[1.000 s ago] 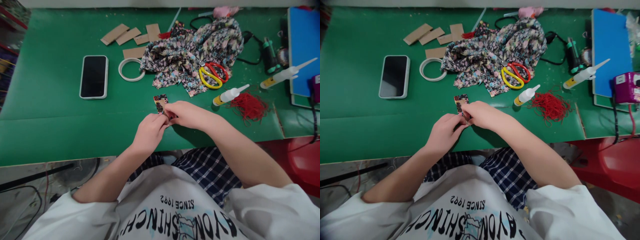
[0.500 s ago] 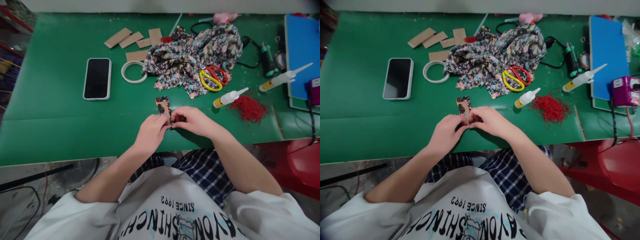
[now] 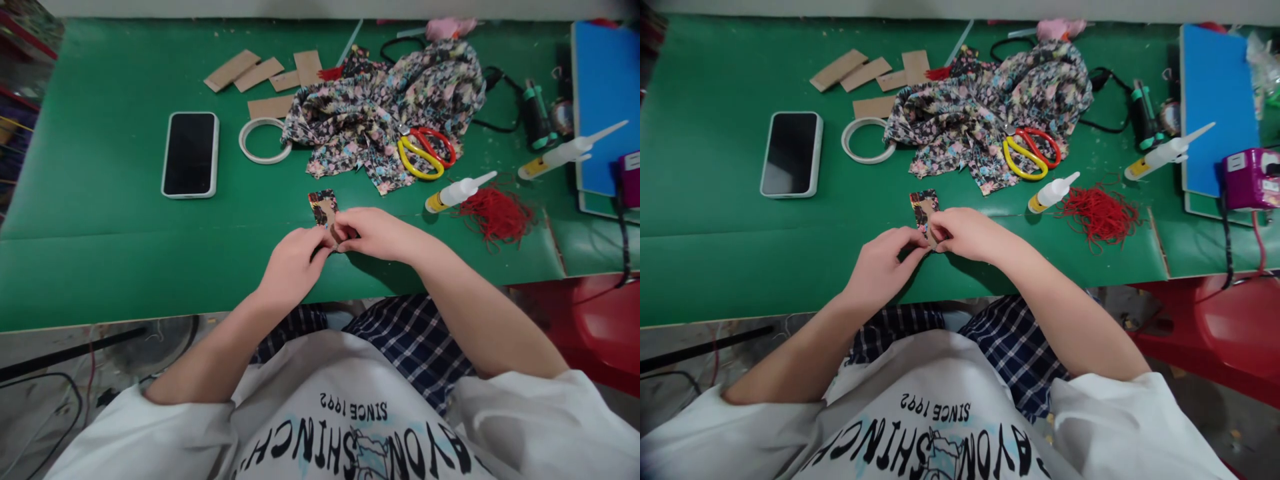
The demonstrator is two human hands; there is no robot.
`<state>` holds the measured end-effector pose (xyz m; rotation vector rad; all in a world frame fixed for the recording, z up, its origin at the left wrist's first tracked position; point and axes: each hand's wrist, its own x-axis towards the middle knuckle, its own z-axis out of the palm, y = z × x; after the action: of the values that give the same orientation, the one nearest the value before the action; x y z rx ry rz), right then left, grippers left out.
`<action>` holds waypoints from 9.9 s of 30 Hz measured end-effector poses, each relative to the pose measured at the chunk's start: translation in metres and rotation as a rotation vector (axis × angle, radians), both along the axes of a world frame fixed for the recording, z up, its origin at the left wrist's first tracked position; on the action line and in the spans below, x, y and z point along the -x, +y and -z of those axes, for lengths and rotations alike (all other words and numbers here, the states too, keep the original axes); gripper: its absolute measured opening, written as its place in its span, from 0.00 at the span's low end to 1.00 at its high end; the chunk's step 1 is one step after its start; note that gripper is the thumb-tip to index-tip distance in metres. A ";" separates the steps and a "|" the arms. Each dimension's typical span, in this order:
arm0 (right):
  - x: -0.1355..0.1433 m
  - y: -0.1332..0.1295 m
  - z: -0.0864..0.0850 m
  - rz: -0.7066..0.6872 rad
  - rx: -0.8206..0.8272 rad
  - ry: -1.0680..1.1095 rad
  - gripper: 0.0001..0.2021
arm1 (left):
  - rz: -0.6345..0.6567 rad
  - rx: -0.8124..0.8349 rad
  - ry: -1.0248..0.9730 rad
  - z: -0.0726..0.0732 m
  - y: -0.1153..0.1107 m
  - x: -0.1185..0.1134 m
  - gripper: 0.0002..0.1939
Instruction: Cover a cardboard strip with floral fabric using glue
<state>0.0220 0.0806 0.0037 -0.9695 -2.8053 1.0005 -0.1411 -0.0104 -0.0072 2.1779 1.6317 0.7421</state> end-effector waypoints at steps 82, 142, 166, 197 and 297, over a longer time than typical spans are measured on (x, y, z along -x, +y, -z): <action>0.005 0.001 -0.013 0.082 0.211 -0.012 0.10 | 0.387 0.639 0.471 -0.039 0.088 0.006 0.13; 0.006 -0.004 -0.002 0.198 0.193 0.079 0.04 | 0.275 -0.263 0.423 0.008 -0.018 0.020 0.16; 0.008 -0.007 -0.008 0.212 0.168 0.043 0.04 | 0.390 -0.227 0.486 -0.003 0.000 0.021 0.14; 0.021 -0.004 -0.007 0.194 0.069 -0.177 0.10 | 0.193 -0.299 0.323 0.009 -0.029 0.013 0.15; 0.012 0.013 -0.007 0.298 0.284 -0.109 0.14 | 0.203 -0.173 0.415 0.008 -0.015 -0.002 0.17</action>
<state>0.0103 0.0941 0.0103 -1.4609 -2.5313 1.3574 -0.1386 -0.0255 -0.0151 2.7153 1.5337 0.4036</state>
